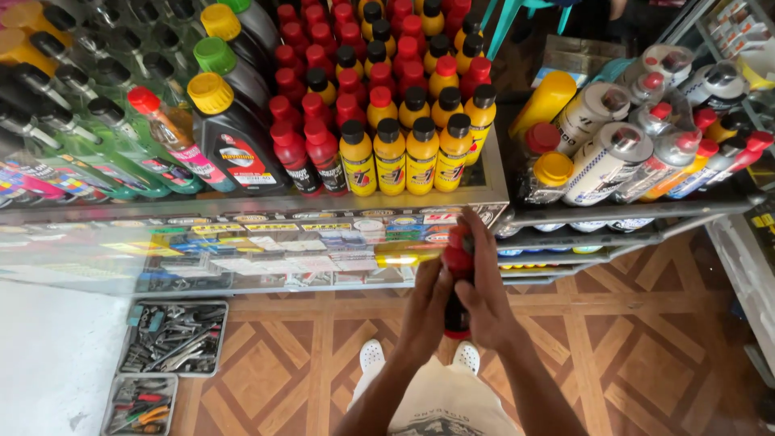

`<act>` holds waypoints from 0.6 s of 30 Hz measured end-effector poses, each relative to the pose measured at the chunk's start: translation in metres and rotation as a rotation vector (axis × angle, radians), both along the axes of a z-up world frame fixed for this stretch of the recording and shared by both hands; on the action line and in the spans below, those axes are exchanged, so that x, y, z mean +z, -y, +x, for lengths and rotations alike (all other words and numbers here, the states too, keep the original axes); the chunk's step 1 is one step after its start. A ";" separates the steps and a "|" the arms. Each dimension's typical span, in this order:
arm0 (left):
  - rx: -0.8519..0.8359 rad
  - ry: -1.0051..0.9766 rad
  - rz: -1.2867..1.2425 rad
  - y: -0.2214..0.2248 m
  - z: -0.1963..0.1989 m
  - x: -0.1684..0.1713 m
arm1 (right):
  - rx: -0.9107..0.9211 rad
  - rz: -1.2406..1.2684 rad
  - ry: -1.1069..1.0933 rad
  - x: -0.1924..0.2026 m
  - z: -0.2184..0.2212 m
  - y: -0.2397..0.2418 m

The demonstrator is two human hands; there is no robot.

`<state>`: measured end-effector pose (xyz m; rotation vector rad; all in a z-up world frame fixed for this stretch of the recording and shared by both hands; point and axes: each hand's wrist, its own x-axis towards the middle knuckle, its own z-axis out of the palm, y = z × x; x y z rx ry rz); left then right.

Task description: Inspecting and organizing various automotive fluid and spray bottles on a shelf.

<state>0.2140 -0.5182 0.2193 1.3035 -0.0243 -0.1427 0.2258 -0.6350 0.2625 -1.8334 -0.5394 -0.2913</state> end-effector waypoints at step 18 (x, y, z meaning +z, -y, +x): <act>0.017 0.056 0.032 -0.003 0.011 0.005 | 0.163 0.049 -0.009 -0.008 0.018 -0.002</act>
